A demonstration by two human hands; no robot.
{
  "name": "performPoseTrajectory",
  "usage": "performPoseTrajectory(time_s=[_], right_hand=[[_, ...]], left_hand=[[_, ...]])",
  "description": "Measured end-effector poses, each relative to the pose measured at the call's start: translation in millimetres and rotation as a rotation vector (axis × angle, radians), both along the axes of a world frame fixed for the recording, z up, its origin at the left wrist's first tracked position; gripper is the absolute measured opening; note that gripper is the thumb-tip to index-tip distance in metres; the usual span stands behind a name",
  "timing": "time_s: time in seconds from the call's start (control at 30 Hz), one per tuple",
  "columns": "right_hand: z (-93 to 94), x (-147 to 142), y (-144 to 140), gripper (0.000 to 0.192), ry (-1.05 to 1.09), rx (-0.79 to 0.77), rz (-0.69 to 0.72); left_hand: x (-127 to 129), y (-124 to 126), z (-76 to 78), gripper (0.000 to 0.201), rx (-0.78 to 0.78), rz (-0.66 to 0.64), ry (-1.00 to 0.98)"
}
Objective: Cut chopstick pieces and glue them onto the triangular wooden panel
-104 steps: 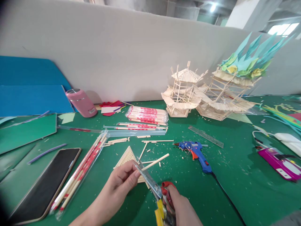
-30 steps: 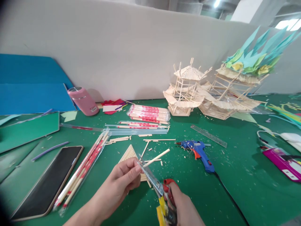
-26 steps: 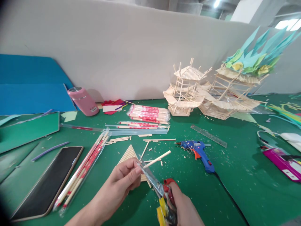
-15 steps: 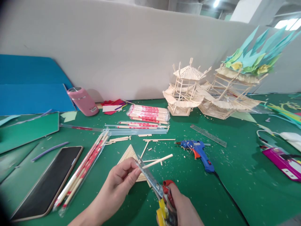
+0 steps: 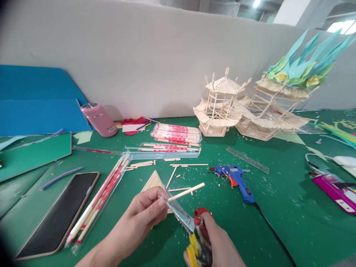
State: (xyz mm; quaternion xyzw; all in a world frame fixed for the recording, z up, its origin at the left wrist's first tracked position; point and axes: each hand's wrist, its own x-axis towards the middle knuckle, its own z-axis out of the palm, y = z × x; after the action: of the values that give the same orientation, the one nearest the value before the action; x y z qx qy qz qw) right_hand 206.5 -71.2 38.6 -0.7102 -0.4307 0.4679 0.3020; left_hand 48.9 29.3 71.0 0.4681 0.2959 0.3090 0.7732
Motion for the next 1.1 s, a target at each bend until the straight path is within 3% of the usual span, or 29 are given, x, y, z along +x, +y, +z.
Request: performPoseTrajectory(time_s=[0.1,0.2,0.4,0.57,0.73,0.97,1.1], right_hand=[[0.3,3.0,1.0,0.019,0.133,-0.056,-0.064],[4.9,5.7,2.8,0.021,0.102,-0.054,-0.048],[10.0,6.7,3.8,0.025,0.055,-0.046,0.024],[-7.9,6.0,-3.3,0.028,0.041,-0.009,0.003],[-21.4,9.4,-7.0,0.033,-0.023,0.033,-0.003],[-8.8,4.8,-4.3,0.029,-0.039,0.055,0.009],[-5.5,3.5,-4.0,0.032,-0.064,0.055,0.035]], left_hand=[[1.5,1.6,-0.9,0.024,-0.135,-0.035,-0.14],[2.7,2.4,-2.1,0.023,-0.17,-0.037,-0.176],[0.2,2.4,-3.2,0.027,-0.084,-0.025,-0.05],[-1.2,1.4,-1.4,0.032,0.03,-0.025,0.077],[2.4,-0.2,-9.0,0.03,-0.041,-0.048,-0.021],[5.4,-4.3,-8.6,0.027,0.07,0.053,0.067],[4.8,-2.8,-6.4,0.028,-0.067,-0.003,-0.056]])
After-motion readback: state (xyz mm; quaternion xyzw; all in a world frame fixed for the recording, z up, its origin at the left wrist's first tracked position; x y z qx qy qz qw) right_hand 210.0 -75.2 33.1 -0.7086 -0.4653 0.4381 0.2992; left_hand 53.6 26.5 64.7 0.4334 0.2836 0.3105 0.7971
